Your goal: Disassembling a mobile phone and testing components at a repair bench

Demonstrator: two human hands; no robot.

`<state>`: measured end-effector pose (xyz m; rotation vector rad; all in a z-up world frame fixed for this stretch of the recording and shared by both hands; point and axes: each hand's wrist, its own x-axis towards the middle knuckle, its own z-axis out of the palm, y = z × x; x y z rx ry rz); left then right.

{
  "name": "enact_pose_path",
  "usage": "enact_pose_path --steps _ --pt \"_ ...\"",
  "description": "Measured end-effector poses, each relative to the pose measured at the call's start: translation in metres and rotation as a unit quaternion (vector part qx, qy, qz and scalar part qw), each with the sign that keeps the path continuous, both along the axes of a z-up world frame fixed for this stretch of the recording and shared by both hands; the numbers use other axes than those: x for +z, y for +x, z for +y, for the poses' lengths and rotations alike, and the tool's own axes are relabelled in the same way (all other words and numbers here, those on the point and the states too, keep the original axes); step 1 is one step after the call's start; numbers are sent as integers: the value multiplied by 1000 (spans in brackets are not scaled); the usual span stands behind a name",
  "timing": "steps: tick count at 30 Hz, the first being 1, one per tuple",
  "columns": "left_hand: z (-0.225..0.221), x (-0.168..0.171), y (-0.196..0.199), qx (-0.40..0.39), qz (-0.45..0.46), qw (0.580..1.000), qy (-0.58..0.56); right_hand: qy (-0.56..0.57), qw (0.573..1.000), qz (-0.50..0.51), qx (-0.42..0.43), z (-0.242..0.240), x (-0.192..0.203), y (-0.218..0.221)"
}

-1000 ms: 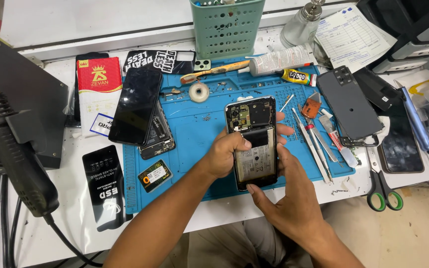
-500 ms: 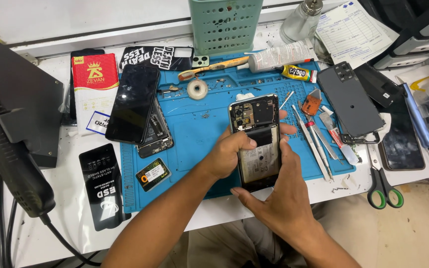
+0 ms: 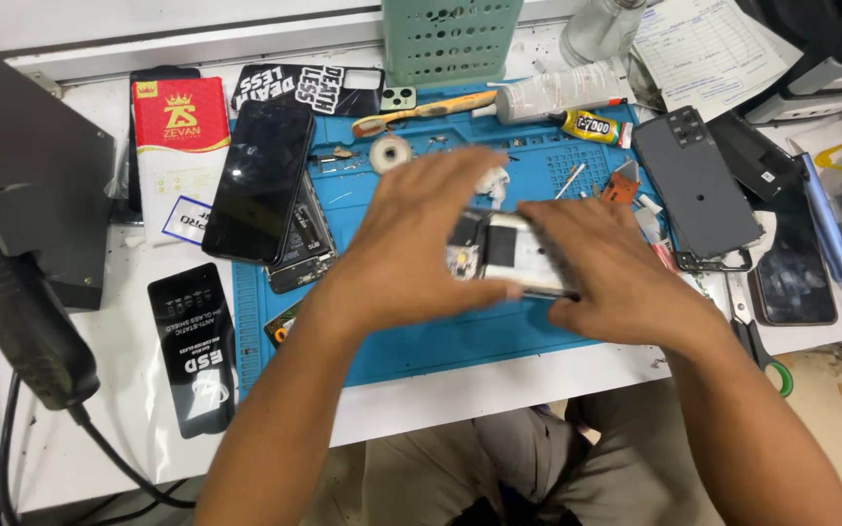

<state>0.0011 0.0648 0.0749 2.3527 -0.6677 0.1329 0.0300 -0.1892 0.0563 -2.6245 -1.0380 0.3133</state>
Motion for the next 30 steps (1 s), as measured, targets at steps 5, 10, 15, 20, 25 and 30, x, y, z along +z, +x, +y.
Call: enact_pose_path --steps 5,10,15,20,25,30 --pt "-31 -60 -2 -8 -45 988 151 29 994 85 66 9 -4 9" --pt "-34 -62 -1 17 -22 993 114 62 986 146 57 -2 -11 15" --pt "-32 -37 -8 -4 128 981 143 182 976 47 -107 -47 23 -1" --pt "-29 -42 -8 -27 118 975 189 83 962 -49 -255 -65 1 -26" --pt "-20 -30 -3 20 106 981 164 -19 961 -32 -274 -42 -15 -44" --pt "-19 -24 -5 21 130 976 176 -75 961 -29 -263 -31 -34 -48"
